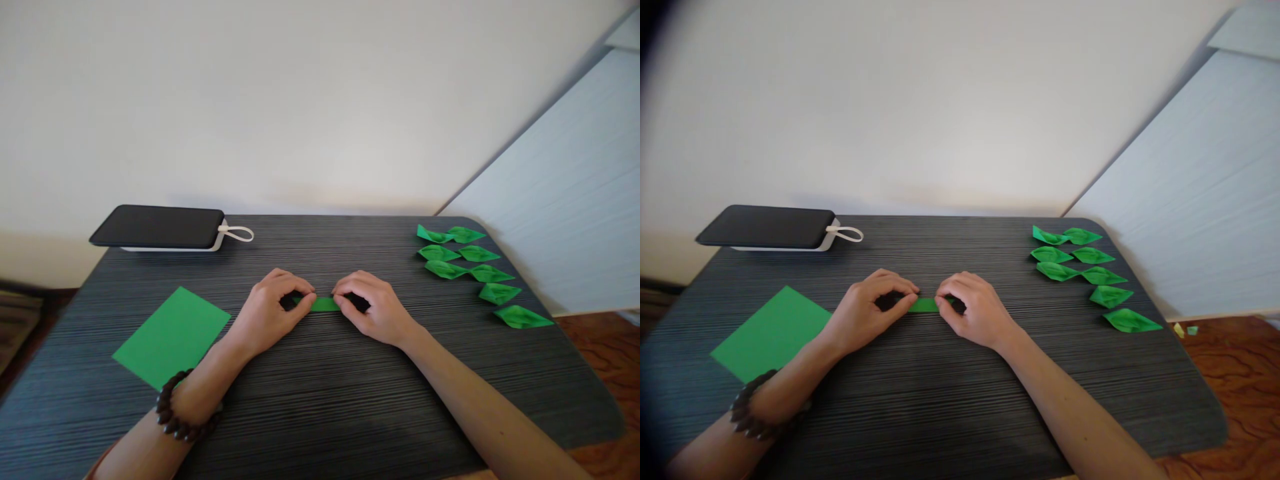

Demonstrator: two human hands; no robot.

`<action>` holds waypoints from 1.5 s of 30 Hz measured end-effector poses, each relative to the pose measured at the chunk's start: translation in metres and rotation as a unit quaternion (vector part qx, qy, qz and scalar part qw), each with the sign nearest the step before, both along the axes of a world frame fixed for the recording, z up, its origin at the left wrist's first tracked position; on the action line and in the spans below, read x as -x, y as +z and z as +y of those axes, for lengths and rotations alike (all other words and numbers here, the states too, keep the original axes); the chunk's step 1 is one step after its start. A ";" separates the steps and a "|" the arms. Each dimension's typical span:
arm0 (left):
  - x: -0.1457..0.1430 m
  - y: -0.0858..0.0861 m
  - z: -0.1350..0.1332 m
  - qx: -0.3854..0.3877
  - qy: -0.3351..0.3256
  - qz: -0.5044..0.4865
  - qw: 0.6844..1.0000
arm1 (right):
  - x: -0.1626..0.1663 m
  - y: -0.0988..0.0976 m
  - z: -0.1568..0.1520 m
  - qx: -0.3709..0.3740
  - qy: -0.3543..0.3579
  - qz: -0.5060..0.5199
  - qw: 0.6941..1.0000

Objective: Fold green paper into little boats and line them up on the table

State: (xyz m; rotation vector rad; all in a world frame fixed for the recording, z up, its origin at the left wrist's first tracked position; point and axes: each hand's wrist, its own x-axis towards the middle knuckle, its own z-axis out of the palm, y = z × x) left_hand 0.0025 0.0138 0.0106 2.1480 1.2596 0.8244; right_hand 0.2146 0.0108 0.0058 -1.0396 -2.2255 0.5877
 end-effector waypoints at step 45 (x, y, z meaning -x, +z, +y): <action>0.001 -0.003 0.000 -0.015 -0.078 -0.027 0.996 | 0.003 0.000 -0.002 0.009 0.006 -0.001 1.000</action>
